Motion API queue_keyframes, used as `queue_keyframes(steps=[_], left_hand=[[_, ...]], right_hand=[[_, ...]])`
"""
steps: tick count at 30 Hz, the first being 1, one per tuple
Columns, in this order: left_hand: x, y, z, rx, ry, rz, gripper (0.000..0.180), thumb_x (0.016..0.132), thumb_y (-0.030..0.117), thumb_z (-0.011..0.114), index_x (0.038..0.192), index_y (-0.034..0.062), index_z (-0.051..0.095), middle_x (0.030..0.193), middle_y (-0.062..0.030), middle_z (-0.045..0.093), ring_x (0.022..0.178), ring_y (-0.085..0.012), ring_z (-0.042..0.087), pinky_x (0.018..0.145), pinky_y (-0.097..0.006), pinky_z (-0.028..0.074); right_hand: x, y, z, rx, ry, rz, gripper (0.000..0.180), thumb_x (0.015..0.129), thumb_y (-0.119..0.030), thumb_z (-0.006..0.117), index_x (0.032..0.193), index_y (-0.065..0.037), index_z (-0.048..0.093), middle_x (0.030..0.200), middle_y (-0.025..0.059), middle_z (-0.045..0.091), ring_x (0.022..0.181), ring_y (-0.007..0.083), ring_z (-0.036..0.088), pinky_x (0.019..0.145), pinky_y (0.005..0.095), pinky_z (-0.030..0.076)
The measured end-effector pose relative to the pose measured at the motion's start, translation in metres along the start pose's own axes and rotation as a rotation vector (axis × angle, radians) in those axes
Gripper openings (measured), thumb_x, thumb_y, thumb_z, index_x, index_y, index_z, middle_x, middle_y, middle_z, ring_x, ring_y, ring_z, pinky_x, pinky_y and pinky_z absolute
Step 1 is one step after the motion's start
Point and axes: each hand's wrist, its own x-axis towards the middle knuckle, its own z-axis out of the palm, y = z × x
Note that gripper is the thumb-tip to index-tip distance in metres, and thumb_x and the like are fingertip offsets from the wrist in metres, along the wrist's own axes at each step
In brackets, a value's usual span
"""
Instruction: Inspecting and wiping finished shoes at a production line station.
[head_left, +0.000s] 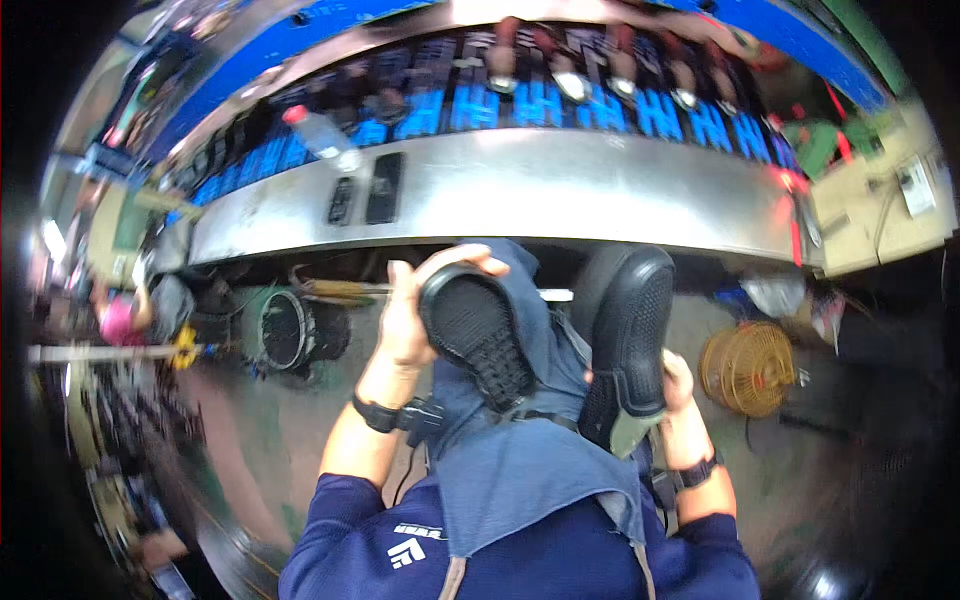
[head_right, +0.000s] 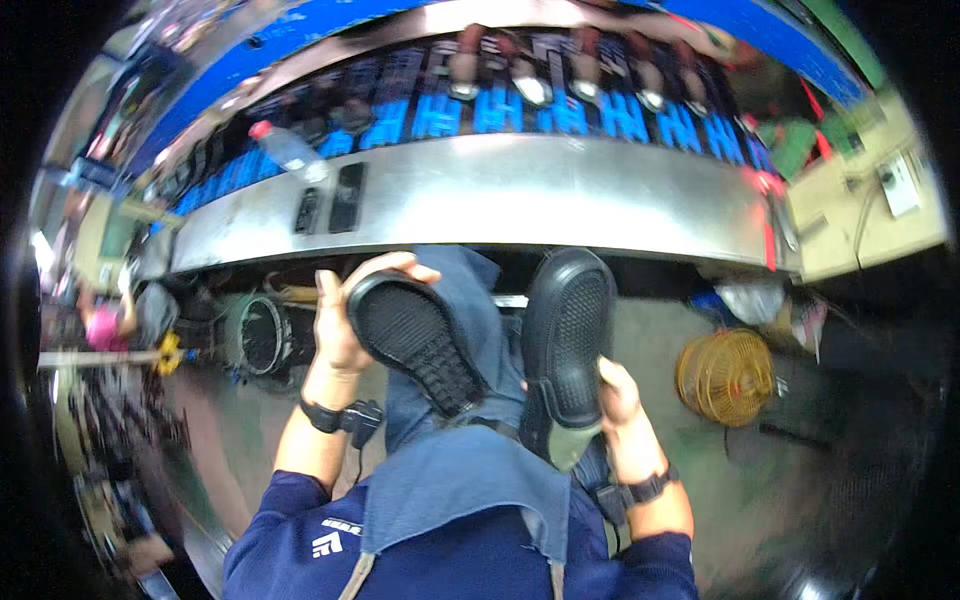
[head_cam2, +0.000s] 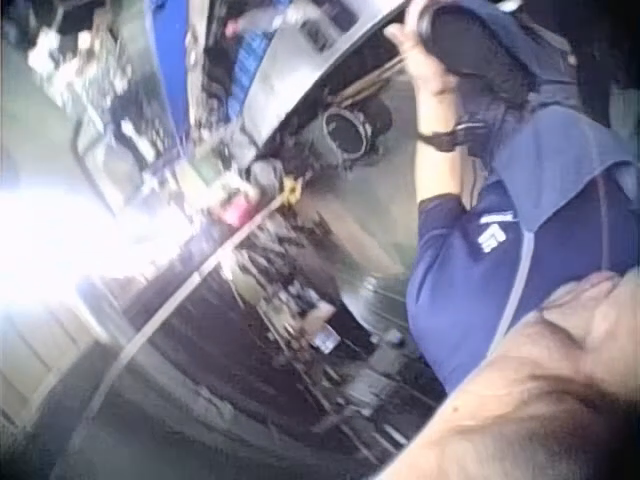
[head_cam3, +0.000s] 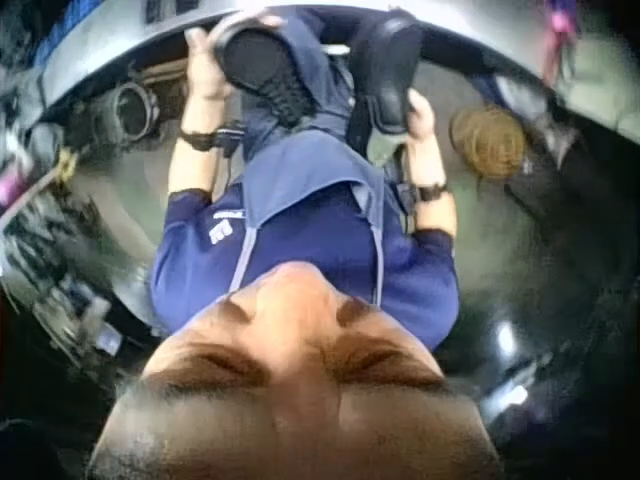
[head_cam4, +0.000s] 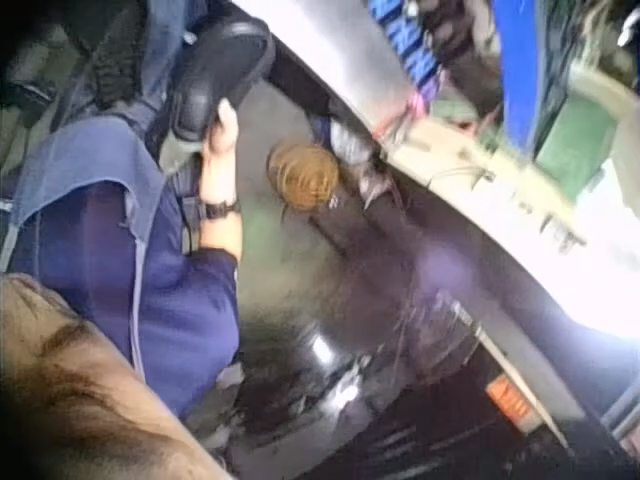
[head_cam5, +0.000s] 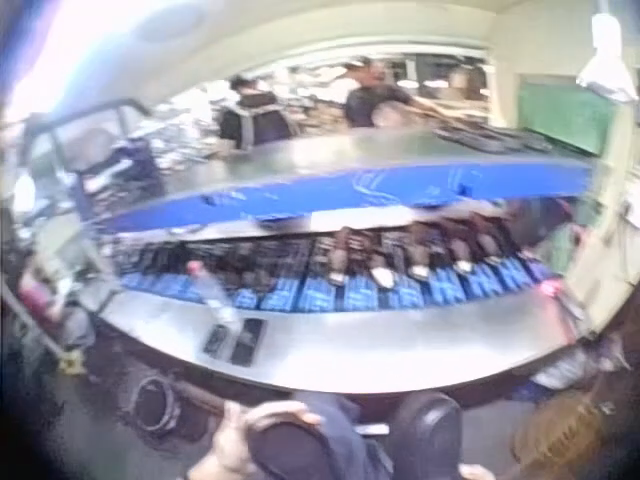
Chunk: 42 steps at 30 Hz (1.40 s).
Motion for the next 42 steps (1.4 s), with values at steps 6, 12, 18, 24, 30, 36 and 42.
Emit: queue_keyframes(steps=[6, 12, 18, 24, 30, 36, 42], left_hand=[[-0.003, 0.004, 0.007, -0.382, 0.013, 0.004, 0.081, 0.104, 0.059, 0.014, 0.135, -0.0066, 0.05, 0.127, -0.0245, 0.061, 0.126, -0.0416, 0.055, 0.106, -0.052, 0.047], [0.017, 0.008, 0.042, 0.075, -0.049, 0.076, 0.072, 0.106, 0.048, 0.018, 0.134, -0.0083, 0.052, 0.128, -0.0242, 0.061, 0.124, -0.0375, 0.056, 0.106, -0.049, 0.046], [0.02, 0.015, 0.065, 0.327, -0.069, 0.119, 0.071, 0.096, 0.051, 0.038, 0.119, -0.0103, 0.064, 0.119, -0.0293, 0.066, 0.113, -0.0387, 0.064, 0.101, -0.047, 0.05], [0.013, 0.017, 0.079, 0.406, -0.128, 0.106, 0.064, 0.096, 0.041, 0.034, 0.122, -0.0111, 0.062, 0.124, -0.0247, 0.065, 0.115, -0.0319, 0.063, 0.104, -0.04, 0.045], [0.01, 0.015, 0.082, 0.436, -0.113, 0.147, 0.062, 0.097, 0.039, 0.034, 0.121, -0.0105, 0.063, 0.124, -0.026, 0.065, 0.114, -0.0337, 0.064, 0.103, -0.04, 0.046], [0.01, 0.016, 0.084, 0.49, -0.127, 0.147, 0.065, 0.097, 0.044, 0.034, 0.121, -0.0093, 0.063, 0.124, -0.0278, 0.064, 0.115, -0.0376, 0.062, 0.104, -0.045, 0.046], [0.01, 0.016, 0.085, 0.556, -0.155, 0.167, 0.066, 0.099, 0.045, 0.034, 0.12, -0.0098, 0.063, 0.123, -0.0287, 0.064, 0.117, -0.0395, 0.061, 0.105, -0.046, 0.045]], right_hand=[[0.03, 0.006, 0.035, -0.267, -0.084, 0.026, 0.08, 0.095, -0.058, 0.053, 0.14, 0.008, 0.046, 0.131, 0.0168, 0.06, 0.112, 0.0245, 0.063, 0.1, 0.0382, 0.05], [0.042, 0.01, 0.069, -0.59, -0.206, -0.112, 0.085, 0.091, -0.061, 0.061, 0.138, 0.009, 0.047, 0.125, 0.0136, 0.061, 0.114, 0.018, 0.058, 0.099, 0.0322, 0.045], [0.032, 0.007, 0.062, -0.695, -0.138, -0.145, 0.1, 0.085, -0.078, 0.052, 0.134, 0.01, 0.05, 0.122, 0.0174, 0.064, 0.113, 0.0228, 0.062, 0.1, 0.0345, 0.046], [0.032, 0.009, 0.05, -0.715, -0.115, -0.165, 0.098, 0.086, -0.078, 0.05, 0.131, 0.009, 0.053, 0.119, 0.0173, 0.065, 0.109, 0.0227, 0.064, 0.097, 0.034, 0.048], [0.035, 0.014, 0.044, -0.681, -0.113, -0.184, 0.092, 0.088, -0.075, 0.052, 0.127, 0.008, 0.055, 0.113, 0.0148, 0.066, 0.103, 0.019, 0.063, 0.09, 0.0315, 0.049], [0.035, 0.015, 0.041, -0.672, -0.103, -0.187, 0.091, 0.089, -0.075, 0.051, 0.126, 0.009, 0.055, 0.112, 0.0141, 0.066, 0.101, 0.0185, 0.063, 0.089, 0.0307, 0.049], [0.036, 0.012, 0.04, -0.751, -0.117, -0.169, 0.098, 0.088, -0.079, 0.046, 0.129, 0.01, 0.055, 0.117, 0.0162, 0.066, 0.105, 0.0215, 0.064, 0.092, 0.0326, 0.049]])
